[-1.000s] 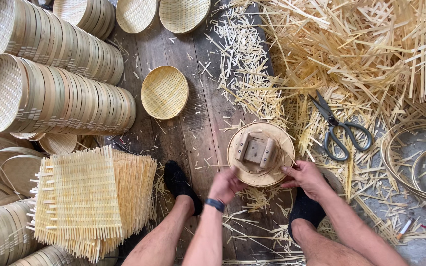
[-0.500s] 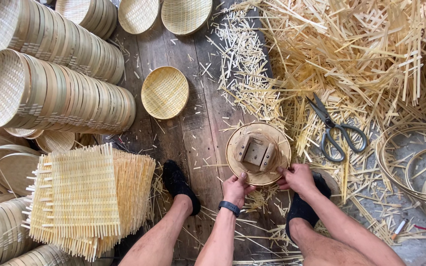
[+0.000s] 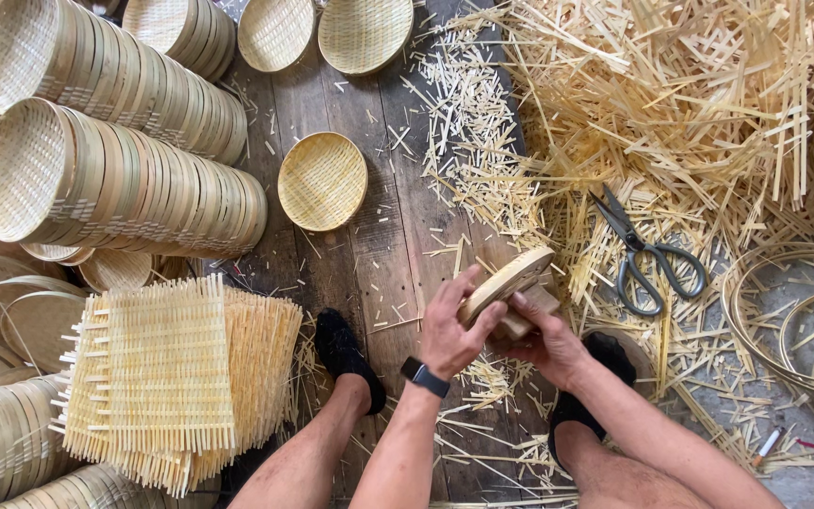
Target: The person weaves bamboo strips into a circular frame using a wooden mold, and trims the excess material with shears.
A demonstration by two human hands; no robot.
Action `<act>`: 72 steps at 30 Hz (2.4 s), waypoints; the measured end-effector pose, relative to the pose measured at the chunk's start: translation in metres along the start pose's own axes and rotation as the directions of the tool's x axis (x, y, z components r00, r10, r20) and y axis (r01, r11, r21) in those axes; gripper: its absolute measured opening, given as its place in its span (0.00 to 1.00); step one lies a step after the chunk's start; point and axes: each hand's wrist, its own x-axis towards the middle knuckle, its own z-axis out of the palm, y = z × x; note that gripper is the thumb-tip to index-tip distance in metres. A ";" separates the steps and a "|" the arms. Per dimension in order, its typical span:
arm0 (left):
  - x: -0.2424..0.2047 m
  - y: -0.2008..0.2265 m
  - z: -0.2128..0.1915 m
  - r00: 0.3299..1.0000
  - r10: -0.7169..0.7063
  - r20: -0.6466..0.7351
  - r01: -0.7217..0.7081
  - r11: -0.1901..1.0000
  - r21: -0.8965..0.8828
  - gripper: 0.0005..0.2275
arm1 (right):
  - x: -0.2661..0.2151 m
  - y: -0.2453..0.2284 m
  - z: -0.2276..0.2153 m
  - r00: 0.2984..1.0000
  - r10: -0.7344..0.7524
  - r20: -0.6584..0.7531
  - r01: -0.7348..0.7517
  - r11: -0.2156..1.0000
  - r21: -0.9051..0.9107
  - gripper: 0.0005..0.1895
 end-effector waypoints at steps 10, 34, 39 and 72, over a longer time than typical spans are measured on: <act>0.021 -0.055 0.021 0.984 0.029 -0.178 -0.039 0.998 -0.052 0.28 | 0.020 0.008 -0.003 0.999 -0.039 0.027 0.039 0.999 -0.023 0.40; 0.027 -0.131 0.133 0.988 0.065 -0.141 0.013 0.870 0.492 0.24 | -0.007 0.088 -0.135 0.971 -0.114 0.208 0.108 0.993 0.039 0.40; -0.005 -0.181 0.110 0.978 0.175 -0.116 -0.087 0.840 0.536 0.13 | -0.012 0.069 -0.113 0.980 -0.089 0.179 0.116 0.983 -0.144 0.48; 0.135 -0.280 -0.097 0.920 0.137 -0.367 0.151 0.741 0.654 0.16 | 0.030 0.116 -0.210 0.979 0.170 -0.110 -0.137 0.956 0.260 0.38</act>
